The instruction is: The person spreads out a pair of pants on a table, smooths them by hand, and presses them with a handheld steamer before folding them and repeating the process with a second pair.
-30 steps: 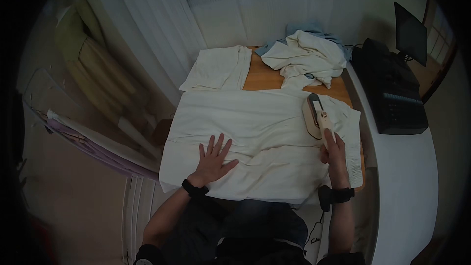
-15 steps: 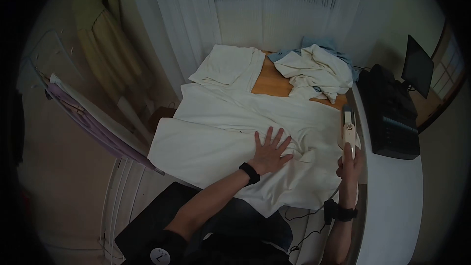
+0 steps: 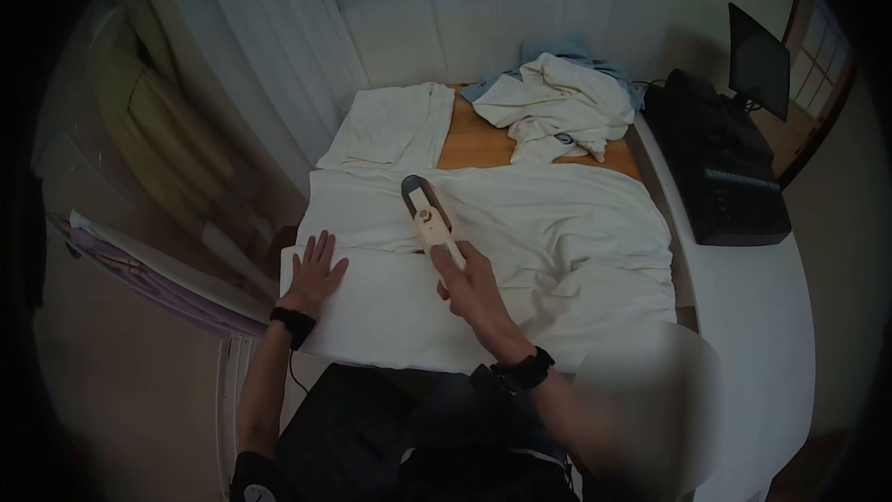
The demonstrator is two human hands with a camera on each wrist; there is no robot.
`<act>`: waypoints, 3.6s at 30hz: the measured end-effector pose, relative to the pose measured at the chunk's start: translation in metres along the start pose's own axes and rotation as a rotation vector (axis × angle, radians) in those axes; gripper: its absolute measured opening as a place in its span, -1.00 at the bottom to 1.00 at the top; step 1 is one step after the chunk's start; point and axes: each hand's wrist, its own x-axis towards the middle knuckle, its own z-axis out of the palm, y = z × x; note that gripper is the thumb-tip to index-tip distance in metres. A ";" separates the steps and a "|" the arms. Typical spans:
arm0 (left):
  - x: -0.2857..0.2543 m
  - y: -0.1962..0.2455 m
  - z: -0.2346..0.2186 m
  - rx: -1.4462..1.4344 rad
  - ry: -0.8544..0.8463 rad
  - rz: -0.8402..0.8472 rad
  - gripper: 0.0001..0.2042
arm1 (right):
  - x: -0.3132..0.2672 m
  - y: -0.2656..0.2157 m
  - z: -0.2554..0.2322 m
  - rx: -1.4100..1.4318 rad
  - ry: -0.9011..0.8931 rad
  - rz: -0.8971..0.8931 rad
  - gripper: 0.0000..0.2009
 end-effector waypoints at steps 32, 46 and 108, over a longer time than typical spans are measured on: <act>0.029 -0.017 0.002 0.152 0.028 0.058 -0.22 | -0.085 0.051 0.043 0.162 0.121 -0.082 -0.66; 0.051 -0.039 0.010 0.199 0.044 0.017 -0.31 | -0.141 0.056 -0.057 0.069 0.286 0.065 -0.59; 0.204 -0.063 -0.047 0.146 0.065 0.048 -0.70 | 0.143 -0.020 -0.410 -1.182 0.280 -0.222 -0.89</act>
